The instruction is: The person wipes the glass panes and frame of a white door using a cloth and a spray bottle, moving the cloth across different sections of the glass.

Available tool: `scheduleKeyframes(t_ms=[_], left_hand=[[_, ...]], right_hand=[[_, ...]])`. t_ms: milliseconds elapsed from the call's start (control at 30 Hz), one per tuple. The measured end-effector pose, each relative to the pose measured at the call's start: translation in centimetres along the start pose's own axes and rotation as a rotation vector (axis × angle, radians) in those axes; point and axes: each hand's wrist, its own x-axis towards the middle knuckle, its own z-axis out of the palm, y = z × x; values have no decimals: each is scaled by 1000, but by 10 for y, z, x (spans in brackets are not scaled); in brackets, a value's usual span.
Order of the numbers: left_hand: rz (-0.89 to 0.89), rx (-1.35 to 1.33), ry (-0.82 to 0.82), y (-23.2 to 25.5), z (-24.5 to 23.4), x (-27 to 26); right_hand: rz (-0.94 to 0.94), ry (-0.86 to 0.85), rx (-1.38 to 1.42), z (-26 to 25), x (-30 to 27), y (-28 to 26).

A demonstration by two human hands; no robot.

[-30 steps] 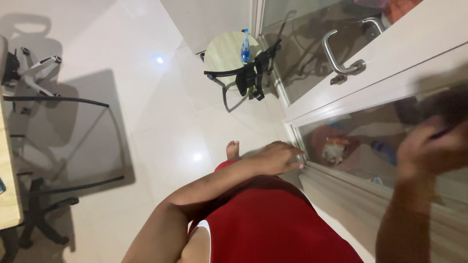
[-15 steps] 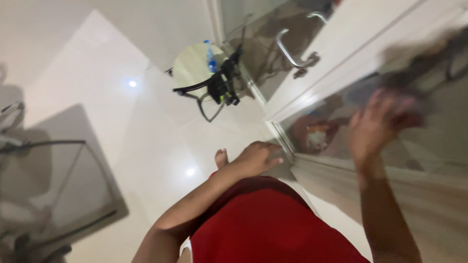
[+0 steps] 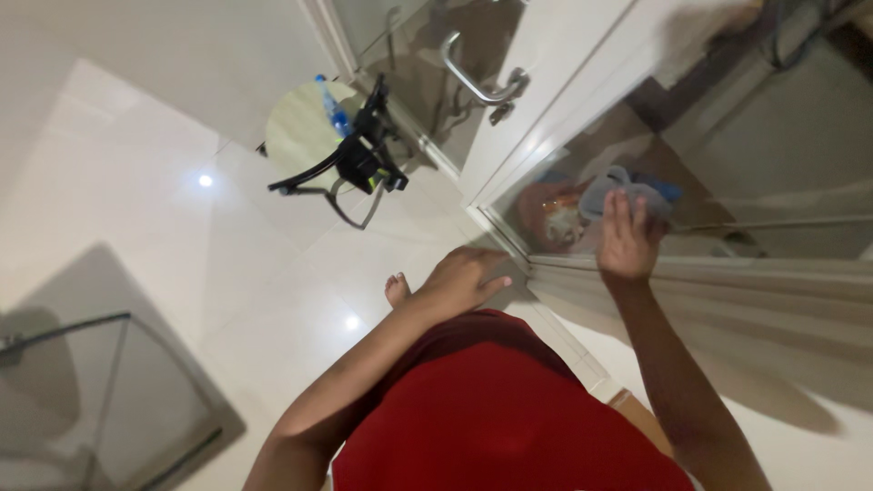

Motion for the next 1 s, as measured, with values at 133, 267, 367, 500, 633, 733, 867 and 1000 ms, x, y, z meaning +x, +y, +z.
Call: scheduleKeyframes(t_ms=[133, 267, 367, 500, 633, 733, 867, 1000], left_hand=[[-36, 37, 1, -4, 2, 4], [-77, 77, -127, 3, 9, 16], [-19, 113, -104, 8, 7, 23], [-29, 65, -88, 11, 0, 20], [-156, 57, -143, 7, -2, 9], [-97, 59, -89, 0, 7, 4], [-93, 48, -68, -2, 18, -2], [-108, 13, -28, -1, 22, -7]], right_hand=[[279, 236, 106, -26, 18, 37], [575, 687, -10, -50, 31, 128], [596, 620, -95, -27, 30, 112], [426, -74, 25, -7, -16, 35], [354, 30, 110, -16, -28, 39], [473, 348, -212, -16, 1, 89], [461, 634, -157, -39, 41, 133], [324, 658, -401, -56, 59, 96]])
